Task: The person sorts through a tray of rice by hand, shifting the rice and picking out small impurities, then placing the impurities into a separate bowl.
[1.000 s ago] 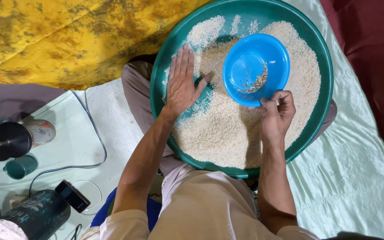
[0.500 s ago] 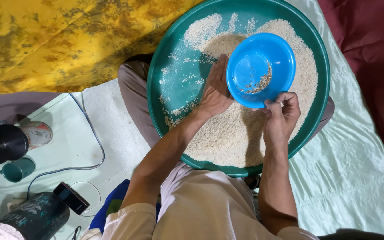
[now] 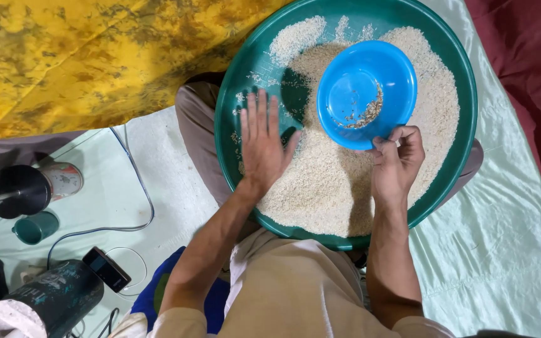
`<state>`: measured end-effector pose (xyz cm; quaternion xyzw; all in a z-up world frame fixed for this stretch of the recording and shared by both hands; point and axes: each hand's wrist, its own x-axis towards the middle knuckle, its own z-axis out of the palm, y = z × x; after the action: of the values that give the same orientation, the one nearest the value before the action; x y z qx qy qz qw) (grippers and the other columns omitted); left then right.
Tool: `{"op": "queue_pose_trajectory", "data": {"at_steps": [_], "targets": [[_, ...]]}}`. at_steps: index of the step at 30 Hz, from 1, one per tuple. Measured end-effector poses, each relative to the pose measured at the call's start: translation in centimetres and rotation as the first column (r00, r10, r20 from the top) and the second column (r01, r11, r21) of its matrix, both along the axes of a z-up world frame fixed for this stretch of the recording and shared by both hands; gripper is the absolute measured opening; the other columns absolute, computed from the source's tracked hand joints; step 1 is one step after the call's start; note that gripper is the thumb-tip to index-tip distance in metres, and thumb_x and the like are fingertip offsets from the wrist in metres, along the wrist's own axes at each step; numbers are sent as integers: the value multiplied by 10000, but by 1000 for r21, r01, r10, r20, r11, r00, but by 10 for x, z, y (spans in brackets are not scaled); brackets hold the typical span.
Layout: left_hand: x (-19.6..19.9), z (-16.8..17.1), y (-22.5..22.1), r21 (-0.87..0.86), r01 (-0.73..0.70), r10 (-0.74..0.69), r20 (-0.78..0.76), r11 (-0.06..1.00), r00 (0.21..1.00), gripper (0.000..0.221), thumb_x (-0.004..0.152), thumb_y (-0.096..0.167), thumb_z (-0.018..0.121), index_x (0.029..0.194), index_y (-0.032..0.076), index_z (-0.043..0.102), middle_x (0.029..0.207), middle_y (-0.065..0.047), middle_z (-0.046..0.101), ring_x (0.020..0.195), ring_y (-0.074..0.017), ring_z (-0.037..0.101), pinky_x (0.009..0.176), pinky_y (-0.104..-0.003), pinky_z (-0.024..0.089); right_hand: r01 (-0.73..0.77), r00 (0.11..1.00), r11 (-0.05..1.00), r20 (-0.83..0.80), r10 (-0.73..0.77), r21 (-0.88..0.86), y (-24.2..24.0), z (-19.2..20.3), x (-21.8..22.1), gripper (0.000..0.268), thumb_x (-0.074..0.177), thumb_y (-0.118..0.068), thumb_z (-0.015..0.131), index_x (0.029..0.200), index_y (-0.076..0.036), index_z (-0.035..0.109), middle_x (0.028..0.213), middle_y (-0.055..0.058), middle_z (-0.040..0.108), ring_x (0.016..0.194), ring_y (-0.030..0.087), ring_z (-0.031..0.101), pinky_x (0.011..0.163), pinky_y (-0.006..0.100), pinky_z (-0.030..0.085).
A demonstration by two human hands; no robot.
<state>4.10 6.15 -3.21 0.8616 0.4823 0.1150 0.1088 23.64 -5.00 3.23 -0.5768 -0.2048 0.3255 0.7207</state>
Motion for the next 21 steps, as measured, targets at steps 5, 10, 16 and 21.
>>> {"op": "queue_pose_trajectory", "data": {"at_steps": [5, 10, 16, 21], "targets": [[-26, -8, 5, 202, -73, 107, -160, 977, 981, 959, 997, 710, 445, 1588, -27, 283, 1648, -266, 246, 1546, -402, 240, 1271, -479, 205, -17, 1000, 1000, 1, 17, 1, 4, 5, -9, 230, 911, 84, 560, 932, -92, 415, 932, 2, 395, 834, 113, 580, 736, 318, 668], [-18, -30, 10, 165, -97, 130, -203, 982, 970, 990, 997, 751, 359, 1595, -32, 262, 1668, -259, 196, 1562, -393, 196, 1281, -473, 125, -21, 1000, 1000, -6, 21, 13, 2, -7, -8, 238, 909, 90, 565, 930, -90, 411, 937, 20, 417, 833, 147, 610, 738, 341, 674], [0, -28, 6, -128, 2, -8, -43, 992, 999, 1005, 987, 751, 186, 1620, -30, 175, 1706, -230, 43, 1597, -340, 36, 1286, -461, -28, -32, 999, 999, -14, 32, 25, -1, -18, -3, 248, 908, 88, 570, 943, -90, 402, 943, 26, 408, 824, 166, 601, 722, 344, 665], [41, -14, -13, -253, 244, -181, 247, 936, 952, 960, 979, 743, 221, 1626, 35, 178, 1714, -201, 78, 1603, -322, 94, 1311, -467, 62, 7, 1000, 999, -3, -7, 36, -6, -18, -1, 250, 895, 108, 559, 935, -81, 401, 921, 32, 400, 828, 176, 623, 724, 392, 690]]}}
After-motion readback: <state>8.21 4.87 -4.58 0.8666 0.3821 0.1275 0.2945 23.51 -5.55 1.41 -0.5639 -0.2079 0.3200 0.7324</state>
